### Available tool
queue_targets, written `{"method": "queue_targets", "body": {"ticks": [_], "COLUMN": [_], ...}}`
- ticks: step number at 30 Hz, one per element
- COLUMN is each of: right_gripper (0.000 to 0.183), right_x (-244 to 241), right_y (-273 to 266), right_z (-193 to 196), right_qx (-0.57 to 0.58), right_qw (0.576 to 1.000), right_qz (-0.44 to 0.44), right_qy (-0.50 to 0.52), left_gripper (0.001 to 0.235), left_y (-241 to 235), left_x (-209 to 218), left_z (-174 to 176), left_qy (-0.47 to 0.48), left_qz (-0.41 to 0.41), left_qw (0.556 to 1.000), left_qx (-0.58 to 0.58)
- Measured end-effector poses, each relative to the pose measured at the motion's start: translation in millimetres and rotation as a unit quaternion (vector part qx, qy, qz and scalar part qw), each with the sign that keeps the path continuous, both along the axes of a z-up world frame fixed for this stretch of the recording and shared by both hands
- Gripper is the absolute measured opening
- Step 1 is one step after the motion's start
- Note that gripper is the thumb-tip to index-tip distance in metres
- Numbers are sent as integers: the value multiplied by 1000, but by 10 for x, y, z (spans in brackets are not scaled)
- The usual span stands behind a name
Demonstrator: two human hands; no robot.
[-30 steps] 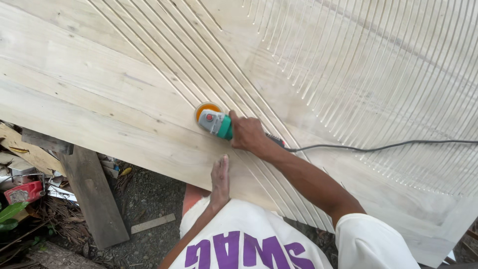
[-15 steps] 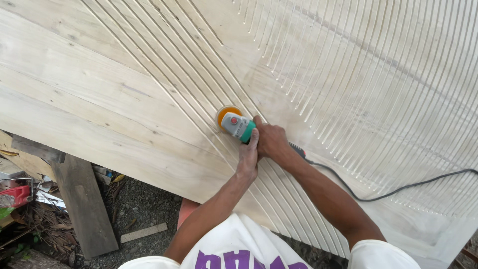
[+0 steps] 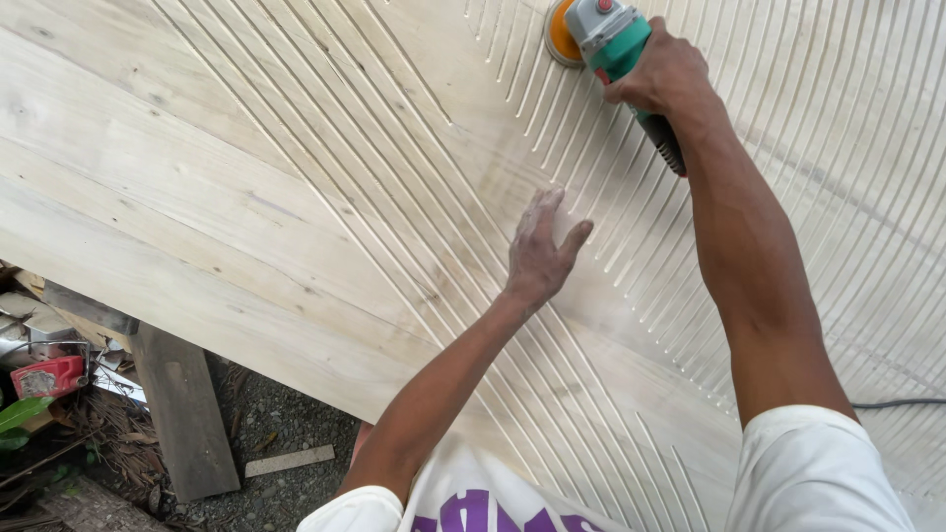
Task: The person uses a handheld electric sander to smooth the surface of a large, light-colored wooden board with a grooved texture. They move the sander systematically across the board, covering different sections while occasionally using their left hand to steady the wood.
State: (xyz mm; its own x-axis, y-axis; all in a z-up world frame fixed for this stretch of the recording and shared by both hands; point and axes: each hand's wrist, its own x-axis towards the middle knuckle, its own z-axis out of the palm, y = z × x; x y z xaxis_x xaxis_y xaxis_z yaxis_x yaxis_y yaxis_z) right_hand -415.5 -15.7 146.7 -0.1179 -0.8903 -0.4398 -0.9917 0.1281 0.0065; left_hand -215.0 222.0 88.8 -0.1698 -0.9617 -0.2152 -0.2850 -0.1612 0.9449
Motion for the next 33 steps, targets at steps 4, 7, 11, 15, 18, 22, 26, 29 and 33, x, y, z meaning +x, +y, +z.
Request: {"method": "queue_targets", "body": {"ticks": [4,7,11,15,18,22,26,29,33], "right_gripper": [77,67,80,91,85,74,74,76,65], "right_x": [-166,-45,404,1128,1647,2174,2551,2822,3138], "right_y": [-465,-537,-235,461,1135,2114,3076,3709,4420], "right_z": [-25,-8,-17,36,116,161,181,243,239], "right_qx": [-52,-22,-51,20,52,80,109,133,188], "right_qw": [996,996,997,999,997,995,990,982,970], "right_qz": [-53,-70,-18,-3,11,33,67,84,106], "right_qy": [-50,-47,-58,-33,-47,-50,-58,-107,-112], "left_gripper": [78,83,87,85,79,67,66,65,75], "left_y": [652,1147,1574,1852,1954,2016,2260,2507,3046], "left_x": [786,1405,2087,2338,2263,1951,1991,2082,2258], "left_z": [-190,-427,-593,-562,-348,-11,234,256,118], "left_qy": [-181,-243,-304,-342,-273,6,298,395,489], "left_qz": [-126,-156,-92,-53,-8,107,176,207,236], "left_qw": [957,934,932,929,957,984,893,809,708], "left_qx": [-190,-210,-178,-135,-101,144,288,384,452]}}
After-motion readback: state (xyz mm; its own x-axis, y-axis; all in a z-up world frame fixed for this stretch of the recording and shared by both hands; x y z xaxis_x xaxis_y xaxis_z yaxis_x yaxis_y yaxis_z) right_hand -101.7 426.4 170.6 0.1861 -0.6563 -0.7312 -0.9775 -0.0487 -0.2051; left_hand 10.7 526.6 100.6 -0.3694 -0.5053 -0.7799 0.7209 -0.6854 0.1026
